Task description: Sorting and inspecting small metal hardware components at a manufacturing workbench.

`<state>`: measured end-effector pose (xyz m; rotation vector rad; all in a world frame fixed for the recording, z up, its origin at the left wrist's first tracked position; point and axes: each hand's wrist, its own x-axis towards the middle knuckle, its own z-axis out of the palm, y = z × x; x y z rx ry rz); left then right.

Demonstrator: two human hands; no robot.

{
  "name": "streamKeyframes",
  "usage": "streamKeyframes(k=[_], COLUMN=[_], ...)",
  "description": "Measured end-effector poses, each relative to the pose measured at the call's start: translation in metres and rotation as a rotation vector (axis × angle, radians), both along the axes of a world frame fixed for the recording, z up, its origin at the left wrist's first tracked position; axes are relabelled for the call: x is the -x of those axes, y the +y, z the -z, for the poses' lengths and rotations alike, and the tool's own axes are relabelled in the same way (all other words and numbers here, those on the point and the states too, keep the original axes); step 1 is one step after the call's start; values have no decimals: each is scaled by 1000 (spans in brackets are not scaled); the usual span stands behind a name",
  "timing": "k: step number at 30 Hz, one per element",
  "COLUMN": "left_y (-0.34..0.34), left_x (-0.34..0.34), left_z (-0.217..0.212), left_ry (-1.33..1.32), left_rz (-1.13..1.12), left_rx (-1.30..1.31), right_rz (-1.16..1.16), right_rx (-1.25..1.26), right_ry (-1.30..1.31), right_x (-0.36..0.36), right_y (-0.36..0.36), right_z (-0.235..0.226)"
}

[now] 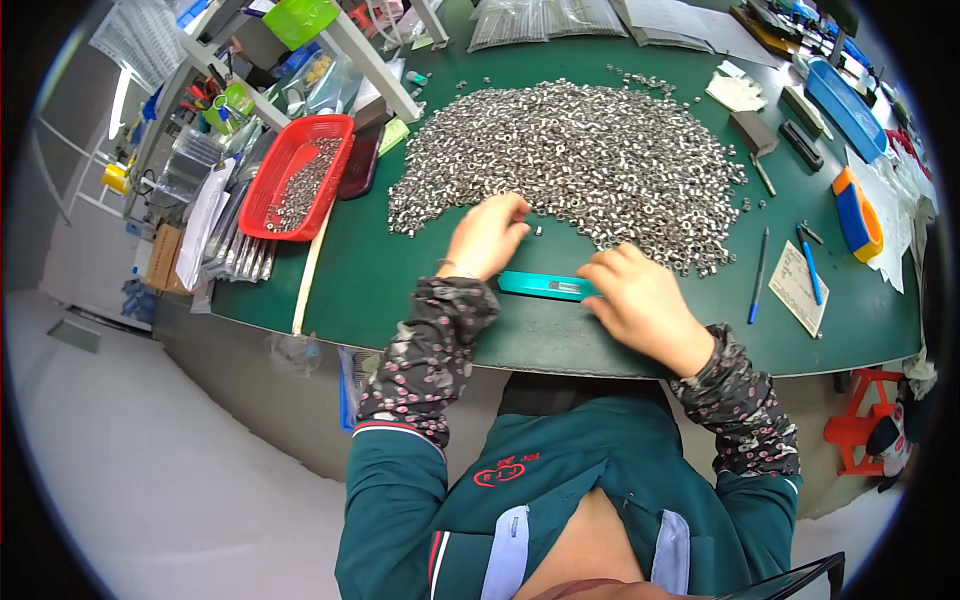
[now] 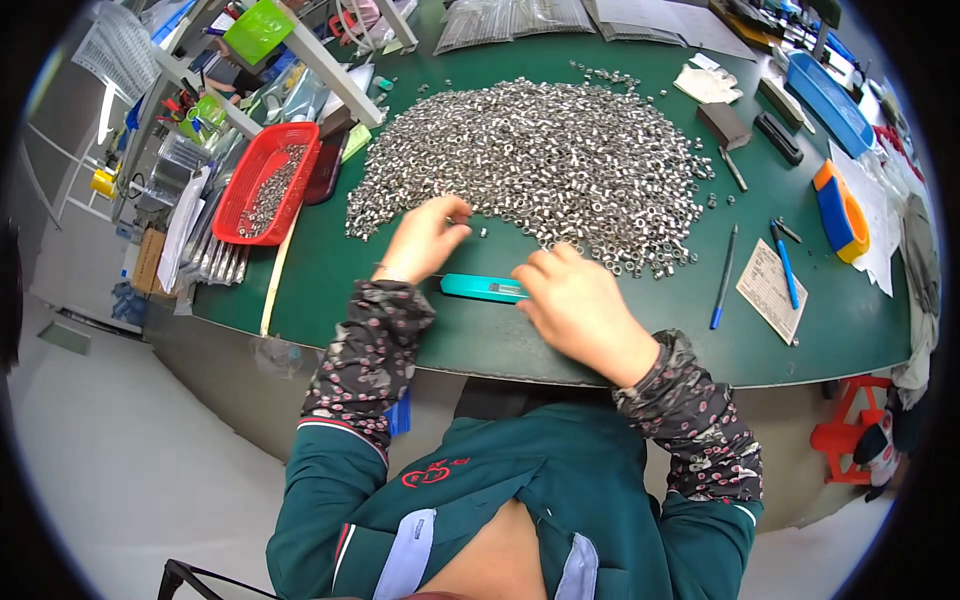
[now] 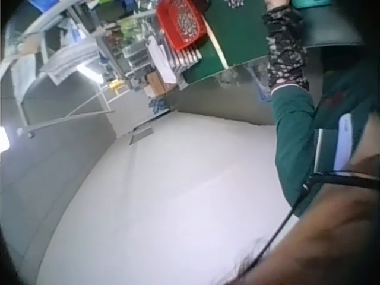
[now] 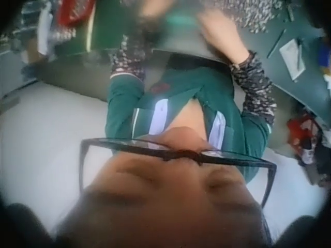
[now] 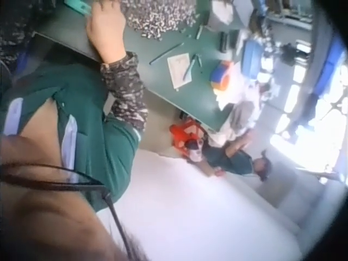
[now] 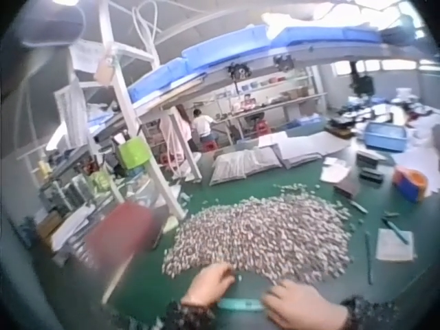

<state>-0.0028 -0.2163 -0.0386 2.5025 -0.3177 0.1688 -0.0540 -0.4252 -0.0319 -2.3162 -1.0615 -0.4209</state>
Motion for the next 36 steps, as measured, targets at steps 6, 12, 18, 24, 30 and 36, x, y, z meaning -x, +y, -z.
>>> streamKeyframes(k=[6,12,18,24,30,36], left_y=[-14,-15,-5,32,42,11], left_x=[-7,-9,-6,-11,-15,-11], left_z=[13,-4,-25,-12,-4,3], left_ry=[8,-90,-196,-506,-456,-116], left_rz=[-30,-47,-57,-283,-249,-82], left_rx=[-258,115,982,1156,1197,1294], right_rz=[-46,-94,-72,-82,11,120], right_rx=[235,187,-17,-146,-198,-426], right_ry=[-98,-73,150,73,110,467], right_x=[-3,-7,-2,0,-12,-23], right_y=[24,23,11,2,1,9], right_z=[7,10,2,-3,-19,-11])
